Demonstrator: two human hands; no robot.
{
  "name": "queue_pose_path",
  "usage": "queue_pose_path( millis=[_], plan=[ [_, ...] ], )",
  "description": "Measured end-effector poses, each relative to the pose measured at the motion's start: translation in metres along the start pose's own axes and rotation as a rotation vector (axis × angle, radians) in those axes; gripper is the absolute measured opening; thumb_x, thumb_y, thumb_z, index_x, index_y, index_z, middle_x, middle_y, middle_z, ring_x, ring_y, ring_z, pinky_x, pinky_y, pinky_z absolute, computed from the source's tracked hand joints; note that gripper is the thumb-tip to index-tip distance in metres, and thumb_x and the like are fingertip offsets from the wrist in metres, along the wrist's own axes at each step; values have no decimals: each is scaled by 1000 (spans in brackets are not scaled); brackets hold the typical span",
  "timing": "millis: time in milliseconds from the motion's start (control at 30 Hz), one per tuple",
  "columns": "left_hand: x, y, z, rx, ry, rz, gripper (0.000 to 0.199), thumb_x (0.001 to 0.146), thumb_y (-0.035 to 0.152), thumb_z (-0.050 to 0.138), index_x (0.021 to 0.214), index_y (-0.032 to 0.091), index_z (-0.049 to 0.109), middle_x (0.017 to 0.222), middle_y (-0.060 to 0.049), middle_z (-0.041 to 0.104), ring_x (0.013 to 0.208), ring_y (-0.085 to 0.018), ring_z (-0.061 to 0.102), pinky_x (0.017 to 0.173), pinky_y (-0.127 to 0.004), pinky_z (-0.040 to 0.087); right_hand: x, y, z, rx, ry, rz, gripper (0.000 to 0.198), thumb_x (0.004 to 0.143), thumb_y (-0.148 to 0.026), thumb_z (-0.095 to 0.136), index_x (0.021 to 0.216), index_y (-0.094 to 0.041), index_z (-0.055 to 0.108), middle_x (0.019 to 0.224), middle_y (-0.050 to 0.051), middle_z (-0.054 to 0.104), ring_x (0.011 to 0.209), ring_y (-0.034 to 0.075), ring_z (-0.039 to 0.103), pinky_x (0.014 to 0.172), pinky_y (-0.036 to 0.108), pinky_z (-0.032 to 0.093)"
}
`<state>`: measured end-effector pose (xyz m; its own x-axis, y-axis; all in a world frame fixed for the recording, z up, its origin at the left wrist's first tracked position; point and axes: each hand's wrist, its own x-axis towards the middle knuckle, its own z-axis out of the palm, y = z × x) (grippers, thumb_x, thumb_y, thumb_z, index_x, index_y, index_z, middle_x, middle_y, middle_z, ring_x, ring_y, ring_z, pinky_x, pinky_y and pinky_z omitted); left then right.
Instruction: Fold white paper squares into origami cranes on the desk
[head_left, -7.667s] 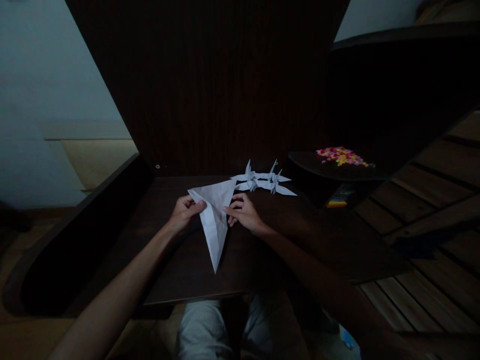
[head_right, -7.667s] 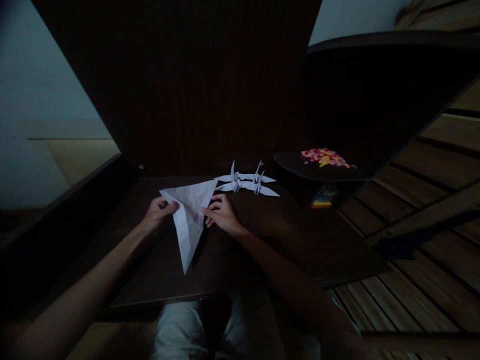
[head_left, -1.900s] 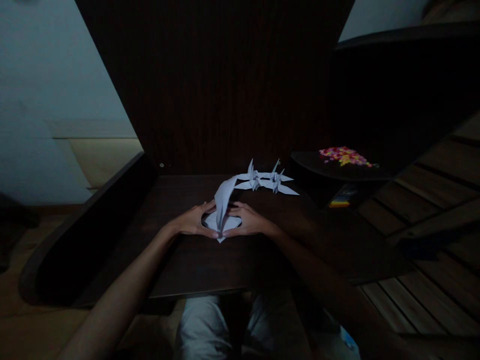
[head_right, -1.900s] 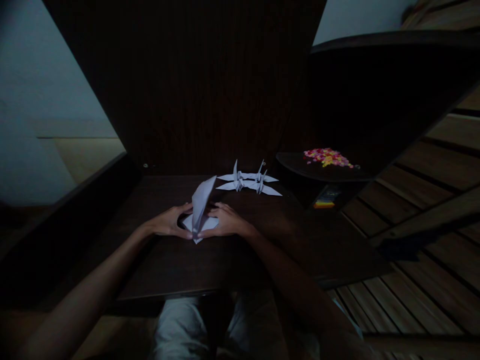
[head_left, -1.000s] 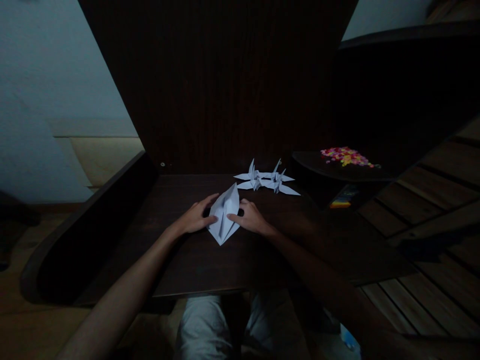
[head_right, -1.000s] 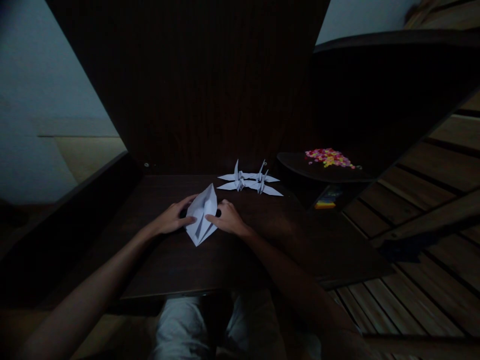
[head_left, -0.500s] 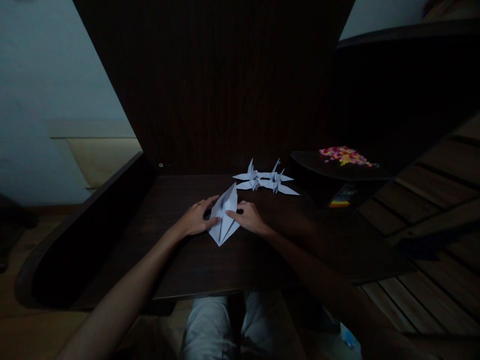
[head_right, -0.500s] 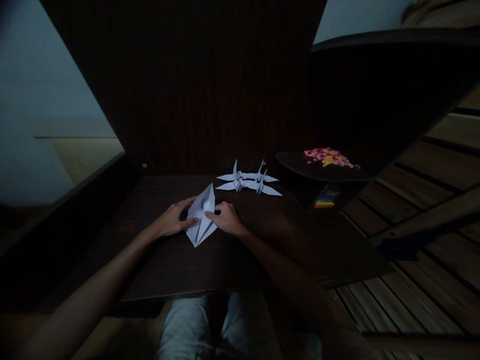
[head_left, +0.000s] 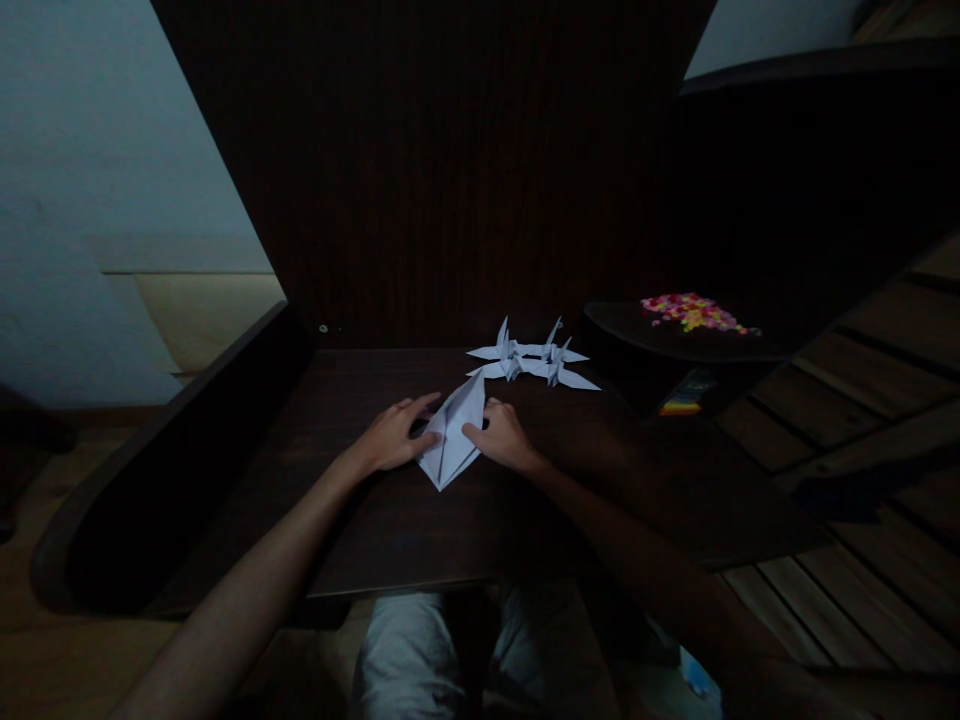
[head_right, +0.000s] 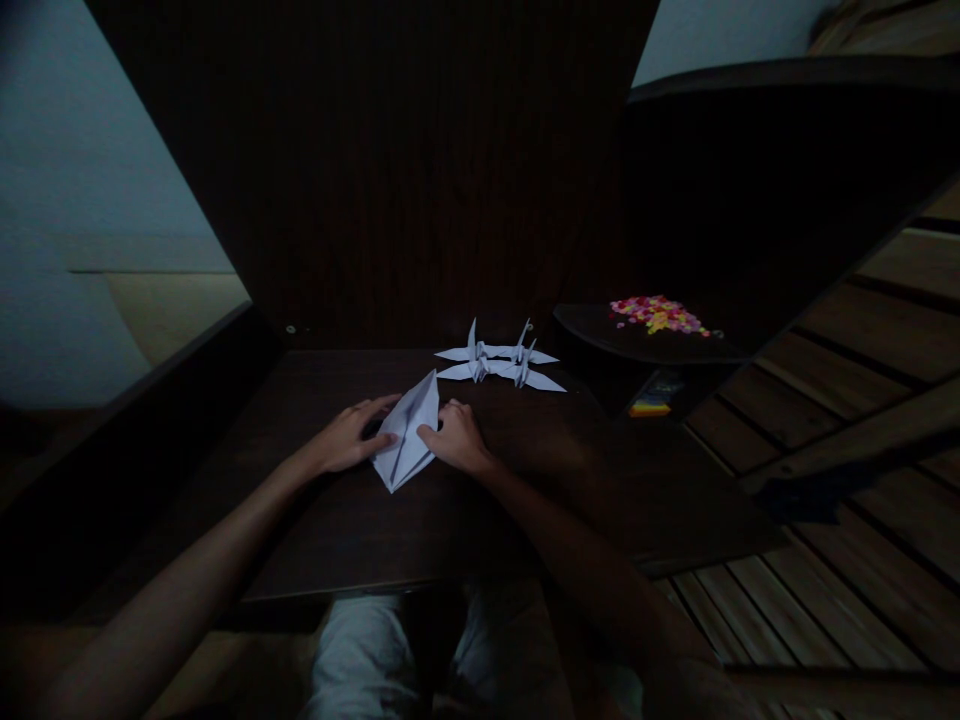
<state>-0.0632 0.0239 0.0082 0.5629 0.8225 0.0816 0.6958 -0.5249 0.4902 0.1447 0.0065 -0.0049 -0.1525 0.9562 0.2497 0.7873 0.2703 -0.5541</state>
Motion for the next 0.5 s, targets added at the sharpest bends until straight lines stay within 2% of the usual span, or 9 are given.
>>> queue_pose_path(
  millis=[133,300,500],
  plan=[
    [1,-3,1,21,13,10,68,81,42,52,142,16,36,131,-14,56,117,-32,54,100,-46,41,-1,-1,1,-91,-9,-12,17,73,-24,62,60,-15,67,78,10,68,79,21,60,78,31,45],
    [0,-1,0,49,0,5,71,78,38,54,143,17,34,143,-13,46,127,-34,45,105,-48,35,-2,-1,1,-155,-44,-46,16,73,-24,63,60,-16,65,80,12,68,82,23,59,80,33,44],
    [0,-2,1,-39,42,-20,69,76,31,51,142,17,35,139,-11,51,119,-30,54,101,-42,42,-3,-1,-1,-134,-54,-114,10,73,-22,62,64,-17,65,87,8,70,88,23,58,82,35,41]
  ],
)
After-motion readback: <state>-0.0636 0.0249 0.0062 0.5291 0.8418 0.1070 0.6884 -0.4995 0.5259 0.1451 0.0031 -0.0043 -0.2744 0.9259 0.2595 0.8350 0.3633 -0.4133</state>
